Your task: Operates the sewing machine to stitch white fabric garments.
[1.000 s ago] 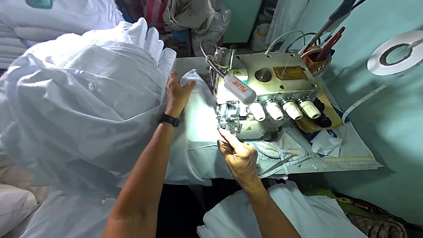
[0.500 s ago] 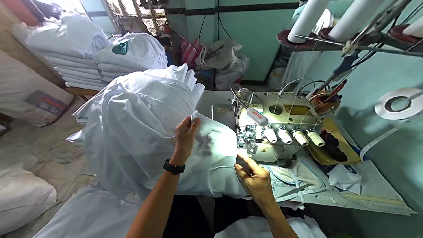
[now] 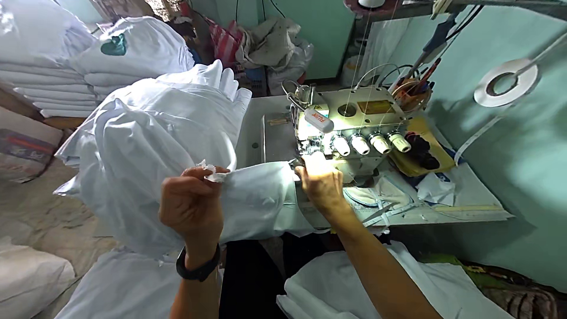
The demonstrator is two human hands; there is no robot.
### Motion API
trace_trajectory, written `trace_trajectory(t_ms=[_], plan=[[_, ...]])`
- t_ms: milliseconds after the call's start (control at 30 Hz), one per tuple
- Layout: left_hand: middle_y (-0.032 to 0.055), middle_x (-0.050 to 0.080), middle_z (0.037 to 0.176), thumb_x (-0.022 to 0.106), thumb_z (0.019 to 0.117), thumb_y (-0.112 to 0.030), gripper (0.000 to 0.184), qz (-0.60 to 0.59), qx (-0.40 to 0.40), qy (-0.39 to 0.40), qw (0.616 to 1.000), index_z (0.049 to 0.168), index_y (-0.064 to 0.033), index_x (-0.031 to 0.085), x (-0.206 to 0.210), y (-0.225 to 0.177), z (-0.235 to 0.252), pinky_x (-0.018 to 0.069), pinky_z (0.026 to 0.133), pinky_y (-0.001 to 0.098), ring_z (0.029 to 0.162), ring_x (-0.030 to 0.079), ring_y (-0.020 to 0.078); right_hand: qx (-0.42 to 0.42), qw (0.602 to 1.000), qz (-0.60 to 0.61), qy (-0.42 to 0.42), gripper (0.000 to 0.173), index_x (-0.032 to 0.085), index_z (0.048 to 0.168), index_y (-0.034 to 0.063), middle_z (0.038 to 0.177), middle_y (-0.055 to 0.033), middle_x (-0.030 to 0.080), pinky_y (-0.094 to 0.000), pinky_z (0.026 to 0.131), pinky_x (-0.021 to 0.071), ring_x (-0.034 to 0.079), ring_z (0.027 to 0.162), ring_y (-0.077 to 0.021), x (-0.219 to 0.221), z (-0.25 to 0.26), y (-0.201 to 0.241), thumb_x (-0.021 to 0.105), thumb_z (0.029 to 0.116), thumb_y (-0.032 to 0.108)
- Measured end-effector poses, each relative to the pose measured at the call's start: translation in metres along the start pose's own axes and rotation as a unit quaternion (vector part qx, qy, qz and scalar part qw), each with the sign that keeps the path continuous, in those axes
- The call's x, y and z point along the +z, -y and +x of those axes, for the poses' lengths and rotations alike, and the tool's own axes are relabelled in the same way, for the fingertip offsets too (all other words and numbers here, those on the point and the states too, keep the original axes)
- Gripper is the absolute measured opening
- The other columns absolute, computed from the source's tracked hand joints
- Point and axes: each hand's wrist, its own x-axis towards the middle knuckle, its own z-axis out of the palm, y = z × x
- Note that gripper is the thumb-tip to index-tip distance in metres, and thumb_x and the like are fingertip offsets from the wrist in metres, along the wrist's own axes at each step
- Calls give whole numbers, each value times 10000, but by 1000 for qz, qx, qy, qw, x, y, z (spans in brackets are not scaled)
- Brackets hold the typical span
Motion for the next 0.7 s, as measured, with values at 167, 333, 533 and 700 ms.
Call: trace_trajectory(t_ms=[167, 333, 533, 700], plan=[[58, 726, 1087, 581, 987, -7, 171, 93, -60, 232, 966, 1058, 23, 734, 15, 1, 20, 547, 894, 194, 1013, 669, 34, 123, 962, 241, 22, 139, 743, 930, -14, 792, -73, 672, -280, 632, 520, 629, 685, -120, -15, -9, -2, 658, 931, 96], [89, 689, 1224, 591, 930, 47, 314, -8, -269, 426, 864, 1229, 24, 683, 52, 56, -4, 537, 735, 179, 840, 637, 18, 283, 828, 483, 30, 85, 687, 944, 11, 808, 52, 677, -126, 593, 491, 580, 649, 58, -16, -53, -6, 667, 892, 74], [58, 670, 1217, 643, 885, 48, 405, -47, -288, 462, 837, 1289, 14, 654, 63, 55, -8, 498, 654, 127, 731, 572, -31, 99, 959, 249, -95, 188, 717, 969, -44, 866, -99, 679, -180, 678, 514, 621, 743, -75, -4, -67, -12, 701, 911, 134], [25, 680, 1174, 673, 866, 53, 432, -91, -330, 479, 808, 1295, 9, 647, 64, 48, -4, 462, 580, 103, 631, 514, -56, -10, 982, 107, -156, 156, 725, 933, -15, 827, -134, 705, -270, 645, 524, 672, 743, -193, 1, -58, -10, 651, 949, 121]])
